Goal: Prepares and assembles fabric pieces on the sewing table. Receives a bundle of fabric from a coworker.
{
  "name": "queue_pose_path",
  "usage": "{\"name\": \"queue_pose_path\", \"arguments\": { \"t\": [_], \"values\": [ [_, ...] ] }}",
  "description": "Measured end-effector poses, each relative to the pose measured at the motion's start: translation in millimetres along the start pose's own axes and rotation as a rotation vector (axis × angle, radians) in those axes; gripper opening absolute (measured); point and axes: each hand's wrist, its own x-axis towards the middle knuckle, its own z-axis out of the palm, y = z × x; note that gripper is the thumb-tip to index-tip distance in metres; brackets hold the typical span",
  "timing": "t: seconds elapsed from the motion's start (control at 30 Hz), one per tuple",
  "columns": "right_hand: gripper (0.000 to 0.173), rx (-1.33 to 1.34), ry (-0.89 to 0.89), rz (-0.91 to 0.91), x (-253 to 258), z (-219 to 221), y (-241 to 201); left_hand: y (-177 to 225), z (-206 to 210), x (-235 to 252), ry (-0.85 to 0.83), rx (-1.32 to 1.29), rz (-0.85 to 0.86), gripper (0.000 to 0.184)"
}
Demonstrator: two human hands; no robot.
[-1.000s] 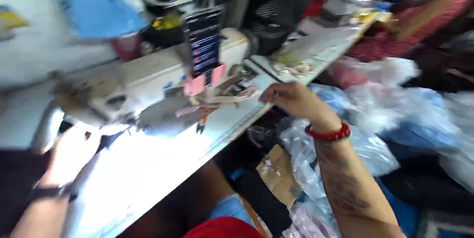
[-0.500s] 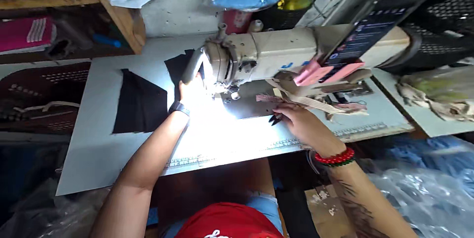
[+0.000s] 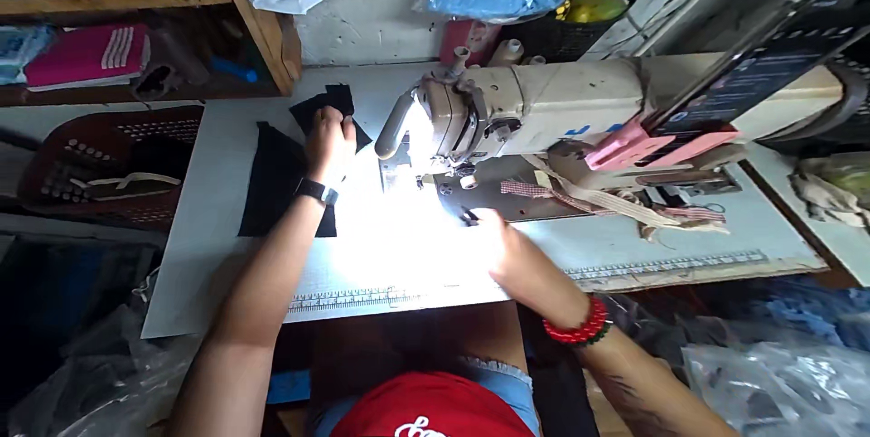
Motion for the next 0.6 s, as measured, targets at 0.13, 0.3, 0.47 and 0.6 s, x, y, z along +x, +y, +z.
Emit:
{"name": "queue_pose_path", "arguments": {
  "t": [0.13, 0.3, 0.47, 0.6],
  "values": [
    [0.033, -0.128, 0.072, -0.272, 23, 54, -42, -17, -14, -36, 0.120, -0.060, 0.094, 0.034],
    [0.036, -0.107, 0.063, -0.114, 86, 69, -95, -27, -11, -55, 0.187, -0.128, 0.135, 0.031],
    [0.042, -0.116, 0.046, -0.091, 101, 65, -103, -36, -5, -51, 0.200, -0.216, 0.161, 0.031],
    [0.041, 0.269, 0.083, -0.070, 68, 60, -85, -35, -32, -72, 0.060, -0.808, -0.037, 0.035]
  ]
}}
